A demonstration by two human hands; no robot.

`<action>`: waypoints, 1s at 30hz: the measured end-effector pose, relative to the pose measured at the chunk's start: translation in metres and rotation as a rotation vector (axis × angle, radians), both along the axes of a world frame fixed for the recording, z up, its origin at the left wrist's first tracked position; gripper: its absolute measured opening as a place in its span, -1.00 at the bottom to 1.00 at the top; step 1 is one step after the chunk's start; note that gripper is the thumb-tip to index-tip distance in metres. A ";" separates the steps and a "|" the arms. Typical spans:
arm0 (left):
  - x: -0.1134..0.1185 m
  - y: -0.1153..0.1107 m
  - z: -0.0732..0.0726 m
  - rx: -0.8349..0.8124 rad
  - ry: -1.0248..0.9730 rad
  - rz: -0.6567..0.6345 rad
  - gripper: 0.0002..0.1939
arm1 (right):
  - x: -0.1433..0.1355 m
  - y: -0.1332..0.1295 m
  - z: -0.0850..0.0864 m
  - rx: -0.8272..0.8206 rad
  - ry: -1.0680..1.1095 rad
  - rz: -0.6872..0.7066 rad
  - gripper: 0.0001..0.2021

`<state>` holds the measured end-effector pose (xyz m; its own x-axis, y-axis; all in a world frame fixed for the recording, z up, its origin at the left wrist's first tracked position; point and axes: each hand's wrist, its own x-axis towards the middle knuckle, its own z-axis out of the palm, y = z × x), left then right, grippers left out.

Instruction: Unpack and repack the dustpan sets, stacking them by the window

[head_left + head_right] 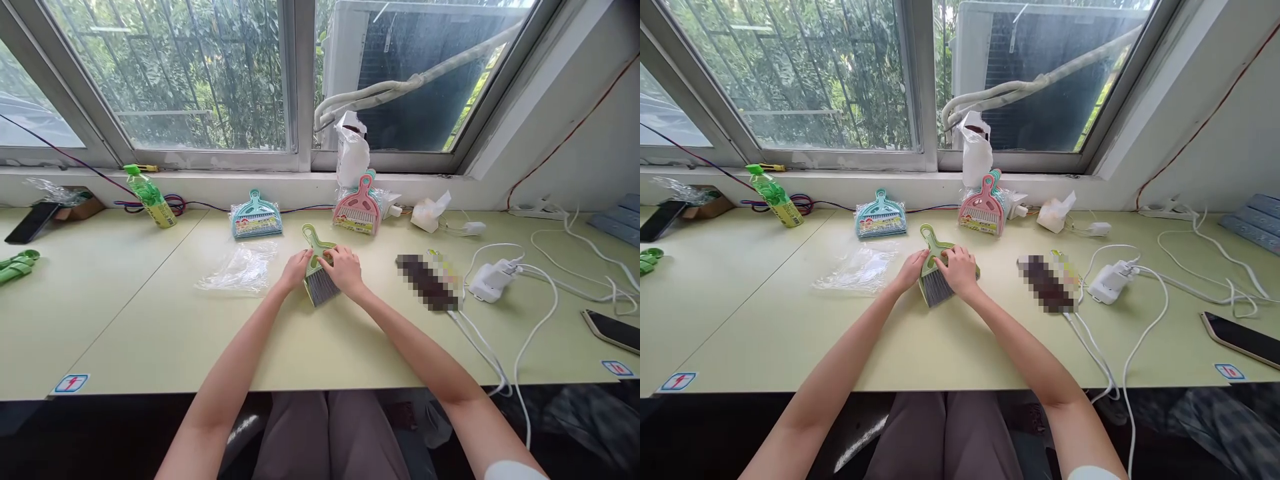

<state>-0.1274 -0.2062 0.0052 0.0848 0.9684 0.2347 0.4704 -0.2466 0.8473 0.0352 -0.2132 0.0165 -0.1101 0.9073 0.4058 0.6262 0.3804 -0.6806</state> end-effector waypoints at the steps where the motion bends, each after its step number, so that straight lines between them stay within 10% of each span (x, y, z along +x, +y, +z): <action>1: 0.002 -0.003 0.002 0.012 0.064 0.004 -0.54 | 0.000 -0.002 0.002 0.033 -0.105 -0.030 -0.77; 15: 0.007 -0.007 0.008 -0.094 0.433 0.044 -0.57 | 0.011 0.016 0.002 -0.223 0.033 0.023 -0.84; 22: -0.034 0.007 0.004 -0.141 0.532 0.140 -0.54 | 0.079 0.037 0.047 -0.151 0.507 0.122 -0.71; 30: -0.063 0.011 0.005 -0.148 0.667 0.179 -0.61 | 0.103 0.041 0.032 -0.221 -0.654 -0.216 -0.77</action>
